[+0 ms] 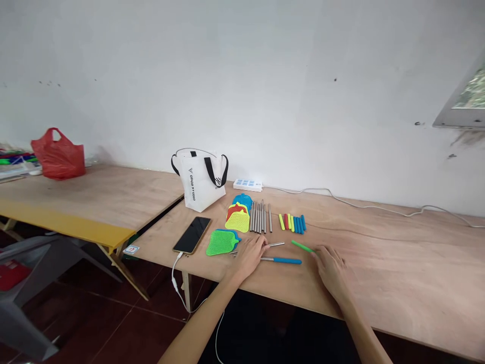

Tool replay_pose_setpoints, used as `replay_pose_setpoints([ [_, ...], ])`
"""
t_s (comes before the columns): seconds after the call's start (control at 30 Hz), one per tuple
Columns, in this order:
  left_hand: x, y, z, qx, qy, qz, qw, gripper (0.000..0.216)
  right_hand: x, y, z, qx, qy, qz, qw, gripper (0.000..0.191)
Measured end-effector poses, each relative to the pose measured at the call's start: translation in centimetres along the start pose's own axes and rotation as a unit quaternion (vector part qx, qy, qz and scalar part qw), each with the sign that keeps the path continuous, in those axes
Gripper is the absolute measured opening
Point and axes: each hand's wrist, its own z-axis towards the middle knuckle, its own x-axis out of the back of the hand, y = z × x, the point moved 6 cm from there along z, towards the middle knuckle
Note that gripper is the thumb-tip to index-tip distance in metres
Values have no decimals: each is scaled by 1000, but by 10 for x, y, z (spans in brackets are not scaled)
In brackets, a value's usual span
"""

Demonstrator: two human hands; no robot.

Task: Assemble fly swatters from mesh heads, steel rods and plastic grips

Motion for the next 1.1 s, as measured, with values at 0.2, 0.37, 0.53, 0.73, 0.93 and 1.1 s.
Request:
replay_pose_setpoints([
  [0.2, 1, 3, -1, -18, -10, -70, 997, 11, 5, -7, 4, 31, 1, 102, 994, 33],
  [0.37, 1, 6, -1, -28, -29, -98, 994, 11, 8, -14, 4, 56, 5, 128, 990, 32],
  [0.53, 3, 11, -1, -52, -33, -115, 991, 10, 9, -13, 4, 53, 17, 146, 988, 34],
  [0.73, 5, 18, -2, -63, -41, -132, 988, 8, 9, -15, 6, 45, 8, 216, 975, 37],
  [0.93, 6, 21, -4, -80, -57, -167, 981, 7, 4, -39, 3, 76, -33, 229, 970, 36],
  [1.1, 5, 18, -3, -72, -60, -164, 982, 9, 4, -46, 1, 83, -40, 201, 975, 36],
])
